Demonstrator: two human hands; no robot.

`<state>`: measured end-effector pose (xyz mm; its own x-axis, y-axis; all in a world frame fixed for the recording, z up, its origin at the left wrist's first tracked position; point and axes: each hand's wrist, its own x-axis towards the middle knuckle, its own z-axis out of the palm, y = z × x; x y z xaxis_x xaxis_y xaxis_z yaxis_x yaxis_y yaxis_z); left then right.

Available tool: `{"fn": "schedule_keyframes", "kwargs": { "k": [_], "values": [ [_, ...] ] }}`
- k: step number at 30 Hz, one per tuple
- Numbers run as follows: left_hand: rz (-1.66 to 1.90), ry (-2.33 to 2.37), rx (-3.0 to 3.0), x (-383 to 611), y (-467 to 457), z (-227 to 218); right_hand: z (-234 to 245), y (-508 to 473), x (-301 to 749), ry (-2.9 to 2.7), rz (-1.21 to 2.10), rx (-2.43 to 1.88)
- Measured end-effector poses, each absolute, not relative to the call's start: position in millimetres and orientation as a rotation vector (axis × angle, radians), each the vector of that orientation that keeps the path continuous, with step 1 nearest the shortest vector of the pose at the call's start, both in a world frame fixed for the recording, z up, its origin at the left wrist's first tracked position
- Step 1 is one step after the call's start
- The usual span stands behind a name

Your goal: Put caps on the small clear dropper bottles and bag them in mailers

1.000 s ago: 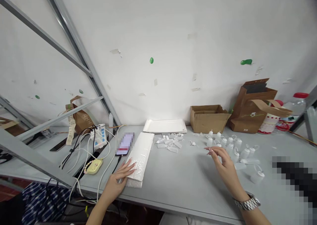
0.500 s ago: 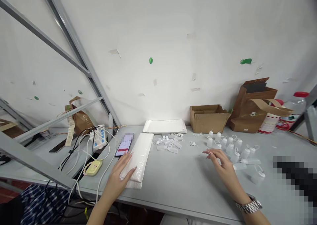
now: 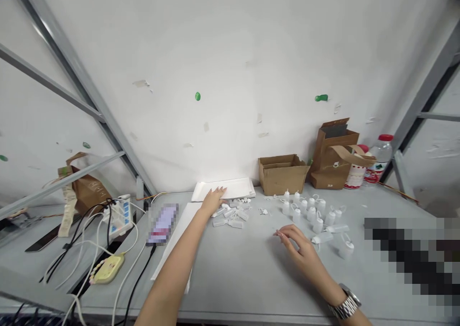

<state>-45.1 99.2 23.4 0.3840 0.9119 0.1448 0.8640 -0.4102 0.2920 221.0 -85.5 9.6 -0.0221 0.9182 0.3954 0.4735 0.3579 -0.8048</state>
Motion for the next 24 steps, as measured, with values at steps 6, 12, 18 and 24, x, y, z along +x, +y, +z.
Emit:
{"fn": "schedule_keyframes", "kwargs": {
  "k": [6,12,18,24],
  "values": [
    [0.688,1.651,2.447,-47.2,85.1,55.0,18.8,-94.3,232.6,-1.430,0.777,-1.260],
    [1.161,1.055,2.266,-12.2,-26.0,85.2,29.9,-99.0,230.8,-0.958,1.475,-1.018],
    [1.035,0.807,1.895,10.3,-104.2,40.5,31.6,-119.8,217.2,-1.065,1.638,-1.038],
    [1.200,0.814,0.730,23.6,-102.9,29.4,13.3,-127.6,201.9,-1.111,1.448,-1.141]
  ]
}}
